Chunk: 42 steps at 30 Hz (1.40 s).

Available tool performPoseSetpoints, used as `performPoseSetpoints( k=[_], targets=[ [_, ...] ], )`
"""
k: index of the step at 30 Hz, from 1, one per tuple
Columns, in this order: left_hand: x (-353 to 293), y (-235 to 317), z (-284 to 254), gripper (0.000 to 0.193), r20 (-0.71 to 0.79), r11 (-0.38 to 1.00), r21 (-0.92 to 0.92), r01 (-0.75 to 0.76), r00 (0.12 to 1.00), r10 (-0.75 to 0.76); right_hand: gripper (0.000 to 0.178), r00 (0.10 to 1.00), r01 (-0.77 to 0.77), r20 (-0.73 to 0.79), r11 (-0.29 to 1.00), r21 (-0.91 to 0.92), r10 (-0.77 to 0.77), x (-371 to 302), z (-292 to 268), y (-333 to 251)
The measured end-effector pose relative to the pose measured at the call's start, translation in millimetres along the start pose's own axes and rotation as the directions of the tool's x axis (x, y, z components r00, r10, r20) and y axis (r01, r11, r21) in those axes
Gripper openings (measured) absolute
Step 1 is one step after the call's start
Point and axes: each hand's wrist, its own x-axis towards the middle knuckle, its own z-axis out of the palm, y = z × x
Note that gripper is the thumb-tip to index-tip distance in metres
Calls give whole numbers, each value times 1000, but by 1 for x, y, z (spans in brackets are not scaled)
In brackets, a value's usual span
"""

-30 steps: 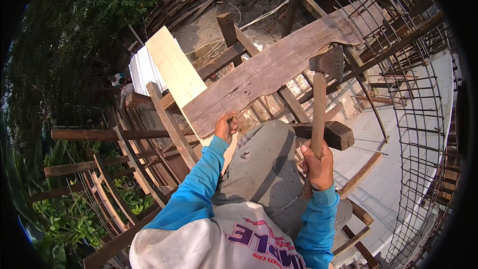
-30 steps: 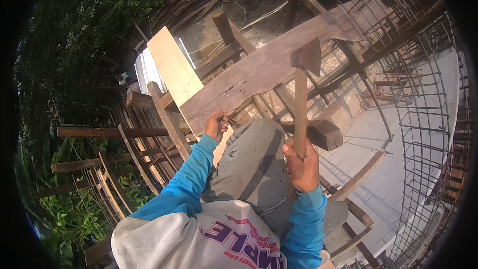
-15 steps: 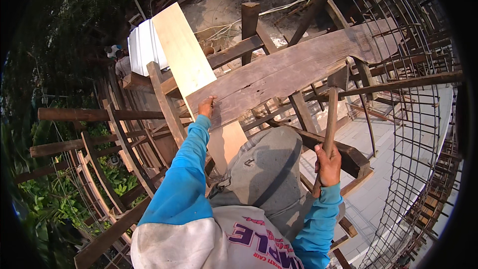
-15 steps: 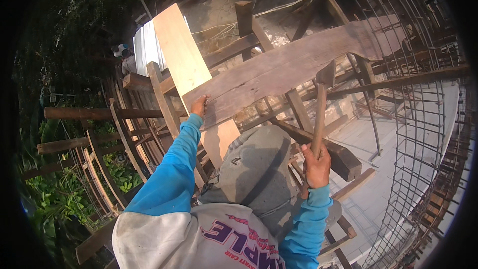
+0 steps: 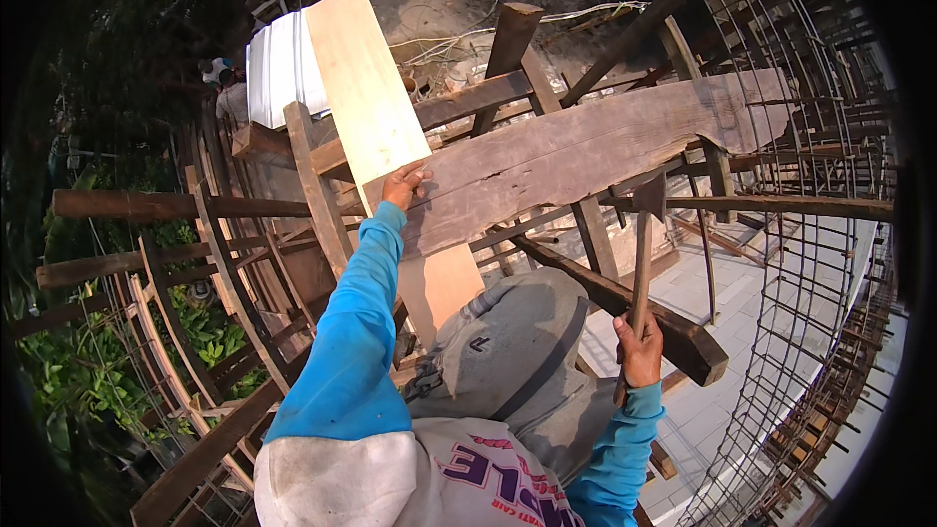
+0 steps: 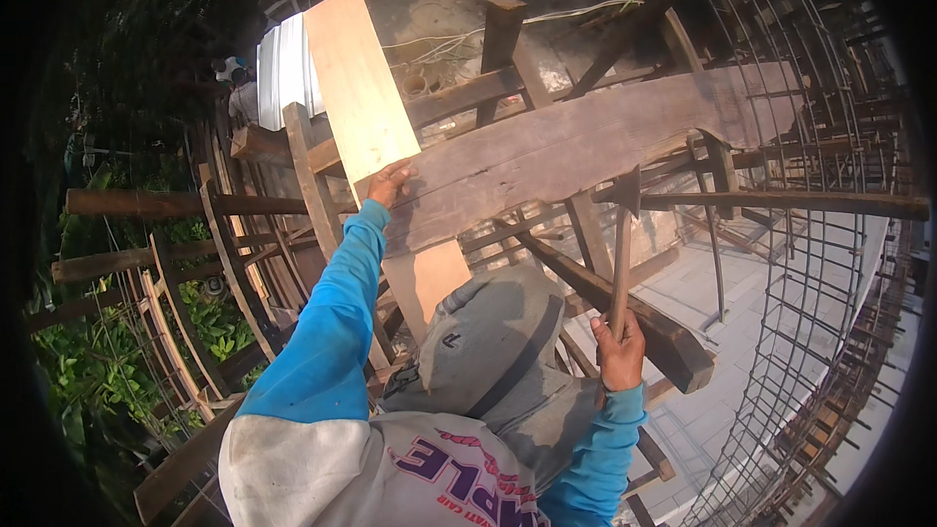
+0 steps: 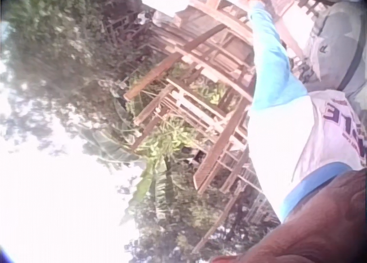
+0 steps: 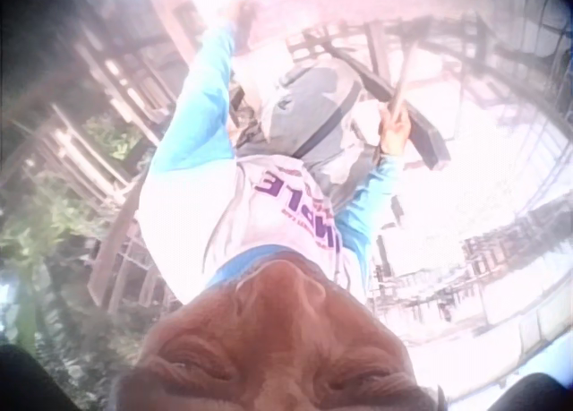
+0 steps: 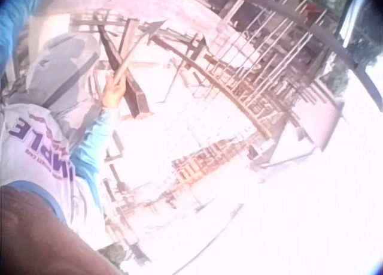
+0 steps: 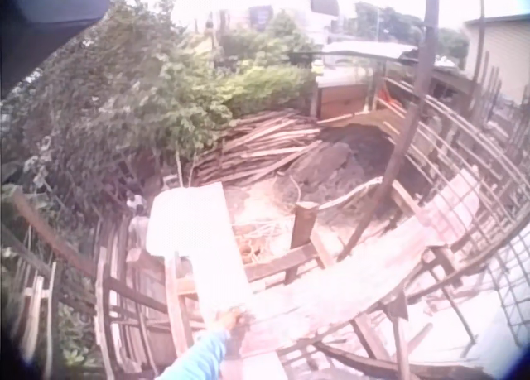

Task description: The person hammers a nail into a wooden plank, retrieves more nails from a bucket, and then moves a long wooden beam to position it across a metal rebar structure.

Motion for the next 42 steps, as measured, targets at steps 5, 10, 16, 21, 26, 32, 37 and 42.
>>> performPoseSetpoints(
  k=[5,10,16,21,26,32,37,42],
  targets=[
    [14,-5,-6,16,-55,993,120,-7,998,14,20,991,-91,101,995,37,87,7,19,27],
    [61,-1,-30,15,-298,823,416,-386,798,524,15,968,-169,201,982,81,150,12,47,45],
    [113,29,-24,17,-307,732,594,-333,747,589,19,983,32,180,999,27,-37,39,74,89],
    [135,21,-30,17,-230,623,747,-232,790,569,24,945,-169,288,986,13,158,73,89,87],
    [131,12,-28,15,-279,628,753,-199,767,578,33,920,54,390,974,-222,37,113,146,18],
    [128,15,-31,10,-172,578,751,-318,752,636,40,865,150,502,960,-238,-10,160,229,-25],
    [137,11,-32,10,-153,558,745,-366,720,676,38,831,443,508,822,-356,-228,198,281,-54],
    [137,13,-32,10,-152,551,748,-369,713,685,36,790,575,467,745,-338,-397,209,322,-59]
  ],
)
